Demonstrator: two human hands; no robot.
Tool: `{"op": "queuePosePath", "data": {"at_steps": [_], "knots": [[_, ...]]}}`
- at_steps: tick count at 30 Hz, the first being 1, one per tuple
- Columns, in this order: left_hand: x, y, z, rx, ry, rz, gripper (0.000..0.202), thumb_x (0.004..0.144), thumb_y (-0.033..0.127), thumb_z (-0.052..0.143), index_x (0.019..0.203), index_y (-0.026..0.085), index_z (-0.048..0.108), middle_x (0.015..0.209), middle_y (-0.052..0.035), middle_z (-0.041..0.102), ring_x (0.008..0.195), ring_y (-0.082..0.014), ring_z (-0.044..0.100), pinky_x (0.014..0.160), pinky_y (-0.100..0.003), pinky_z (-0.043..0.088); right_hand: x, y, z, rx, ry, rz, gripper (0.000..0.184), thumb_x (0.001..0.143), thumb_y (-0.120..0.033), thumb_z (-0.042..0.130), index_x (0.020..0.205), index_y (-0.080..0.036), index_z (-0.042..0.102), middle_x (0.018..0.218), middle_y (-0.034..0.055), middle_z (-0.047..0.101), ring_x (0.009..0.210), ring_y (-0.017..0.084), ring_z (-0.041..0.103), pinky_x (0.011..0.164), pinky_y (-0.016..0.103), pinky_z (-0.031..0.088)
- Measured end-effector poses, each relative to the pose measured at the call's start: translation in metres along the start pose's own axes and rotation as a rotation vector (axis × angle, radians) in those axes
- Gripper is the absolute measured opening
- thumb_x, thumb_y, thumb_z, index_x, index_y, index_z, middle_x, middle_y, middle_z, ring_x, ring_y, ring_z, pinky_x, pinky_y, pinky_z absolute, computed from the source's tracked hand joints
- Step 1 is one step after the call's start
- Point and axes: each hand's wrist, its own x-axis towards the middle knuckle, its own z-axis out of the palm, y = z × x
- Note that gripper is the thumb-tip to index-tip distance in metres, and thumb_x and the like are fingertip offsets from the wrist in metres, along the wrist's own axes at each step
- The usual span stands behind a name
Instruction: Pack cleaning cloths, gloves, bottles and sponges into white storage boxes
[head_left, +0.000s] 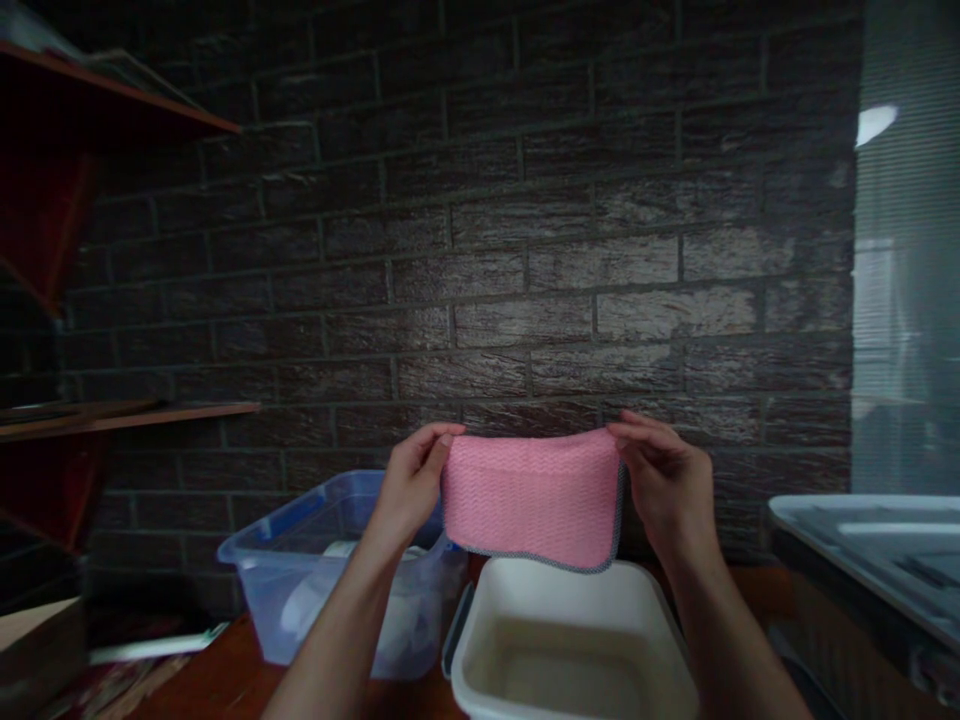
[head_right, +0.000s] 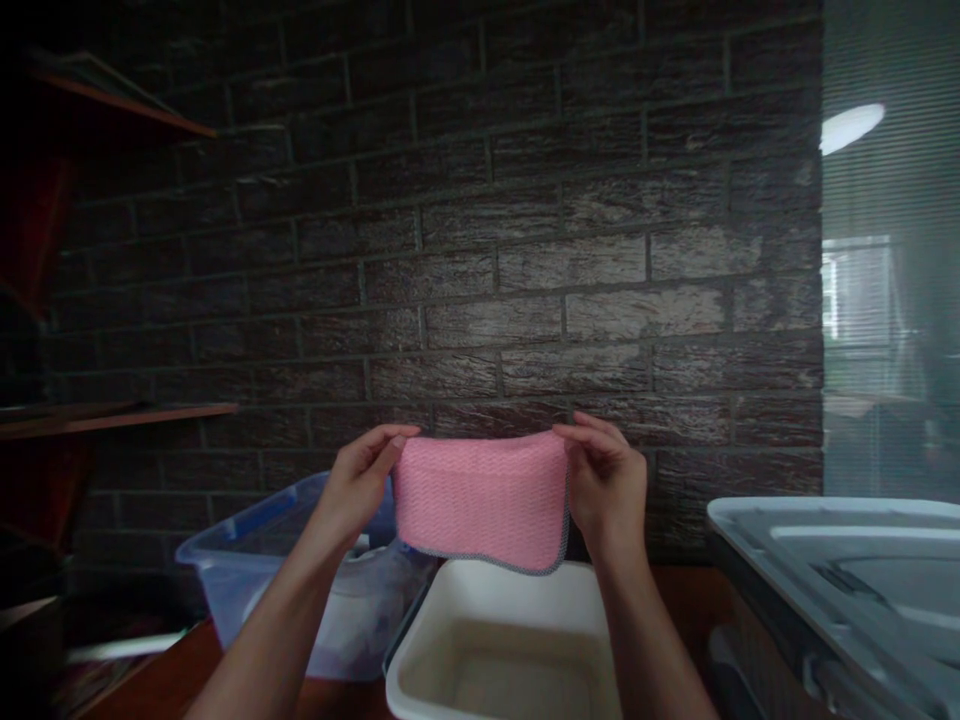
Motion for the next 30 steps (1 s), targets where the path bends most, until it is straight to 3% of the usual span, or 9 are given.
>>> {"op": "queuePosePath", "data": {"at_steps": [3, 7, 10, 13, 15, 17, 20, 24, 30], "knots": [[-0.002, 0.001, -0.002, -0.090, -0.043, -0.091, 0.024, 0.087, 0.033, 0.066, 0.104, 0.020, 0.078, 0.094, -0.0050, 0.074, 0.083, -0.0187, 0.062, 0.073, -0.025, 0.043, 0.000, 0.000, -0.001, -0.062, -0.032, -0.044, 0.019, 0.085, -0.018, 0.065, 0.086, -0.024, 0.083, 0.115, 0.0095, 0.072, 0.110, 0.025, 0.066, 0.097, 0.042, 0.049], [-0.008, 0.012, -0.004, -0.252, -0.207, -0.206, 0.036, 0.079, 0.019, 0.072, 0.115, 0.021, 0.076, 0.101, -0.0056, 0.075, 0.089, -0.0179, 0.065, 0.078, -0.025, 0.045, 0.001, -0.001, -0.002, -0.161, -0.049, -0.074, 0.024, 0.086, -0.016, 0.059, 0.086, -0.024, 0.082, 0.113, 0.0101, 0.071, 0.107, 0.026, 0.066, 0.098, 0.045, 0.048], [-0.013, 0.023, -0.004, -0.304, -0.310, -0.238, 0.049, 0.074, 0.015, 0.079, 0.121, 0.022, 0.073, 0.098, -0.0048, 0.076, 0.082, -0.0156, 0.066, 0.075, -0.023, 0.046, 0.001, 0.000, -0.004, -0.201, -0.050, -0.064, 0.026, 0.086, -0.015, 0.057, 0.088, -0.023, 0.082, 0.114, 0.0109, 0.071, 0.108, 0.026, 0.066, 0.098, 0.046, 0.048], [-0.015, 0.027, -0.005, -0.326, -0.350, -0.237, 0.057, 0.071, 0.016, 0.084, 0.127, 0.022, 0.070, 0.108, -0.0068, 0.075, 0.086, -0.0158, 0.068, 0.077, -0.024, 0.048, 0.001, 0.001, -0.007, -0.212, -0.026, -0.048, 0.027, 0.085, -0.015, 0.057, 0.088, -0.022, 0.082, 0.115, 0.0114, 0.071, 0.111, 0.026, 0.065, 0.100, 0.045, 0.048], [-0.013, 0.025, -0.005, -0.308, -0.334, -0.226, 0.061, 0.071, 0.018, 0.086, 0.129, 0.023, 0.069, 0.113, -0.0080, 0.075, 0.090, -0.0163, 0.069, 0.080, -0.024, 0.050, 0.002, 0.001, -0.008, -0.218, 0.014, -0.035, 0.026, 0.082, -0.015, 0.060, 0.091, -0.022, 0.082, 0.116, 0.0114, 0.070, 0.115, 0.027, 0.063, 0.103, 0.045, 0.046], [-0.011, 0.020, -0.005, -0.262, -0.287, -0.205, 0.061, 0.071, 0.020, 0.086, 0.129, 0.022, 0.068, 0.103, -0.0064, 0.076, 0.085, -0.0149, 0.069, 0.077, -0.023, 0.050, 0.002, 0.002, -0.008, -0.173, 0.060, 0.020, 0.027, 0.078, -0.016, 0.065, 0.099, -0.022, 0.082, 0.115, 0.0108, 0.071, 0.116, 0.028, 0.063, 0.101, 0.044, 0.048], [-0.008, 0.013, -0.005, -0.185, -0.232, -0.177, 0.052, 0.075, 0.025, 0.085, 0.124, 0.021, 0.071, 0.083, -0.0024, 0.074, 0.074, -0.0124, 0.067, 0.072, -0.022, 0.049, 0.002, 0.004, -0.006, -0.026, 0.093, 0.164, 0.041, 0.071, -0.021, 0.076, 0.112, -0.023, 0.078, 0.105, 0.0093, 0.073, 0.102, 0.027, 0.067, 0.084, 0.040, 0.056], [-0.007, 0.008, -0.005, -0.126, -0.176, -0.153, 0.038, 0.077, 0.032, 0.084, 0.111, 0.018, 0.077, 0.089, -0.0065, 0.078, 0.078, -0.0159, 0.068, 0.076, -0.026, 0.051, 0.001, 0.008, -0.002, 0.043, 0.034, 0.246, 0.051, 0.065, -0.022, 0.082, 0.116, -0.024, 0.075, 0.098, 0.0075, 0.072, 0.089, 0.025, 0.068, 0.069, 0.034, 0.058], [-0.004, 0.008, -0.007, -0.120, -0.035, -0.117, 0.035, 0.070, 0.036, 0.088, 0.099, 0.018, 0.081, 0.092, -0.0082, 0.079, 0.079, -0.0191, 0.068, 0.076, -0.028, 0.052, -0.002, 0.012, 0.003, 0.021, -0.118, 0.202, 0.042, 0.061, -0.014, 0.079, 0.101, -0.026, 0.079, 0.121, 0.0068, 0.067, 0.105, 0.024, 0.067, 0.089, 0.037, 0.057]]}}
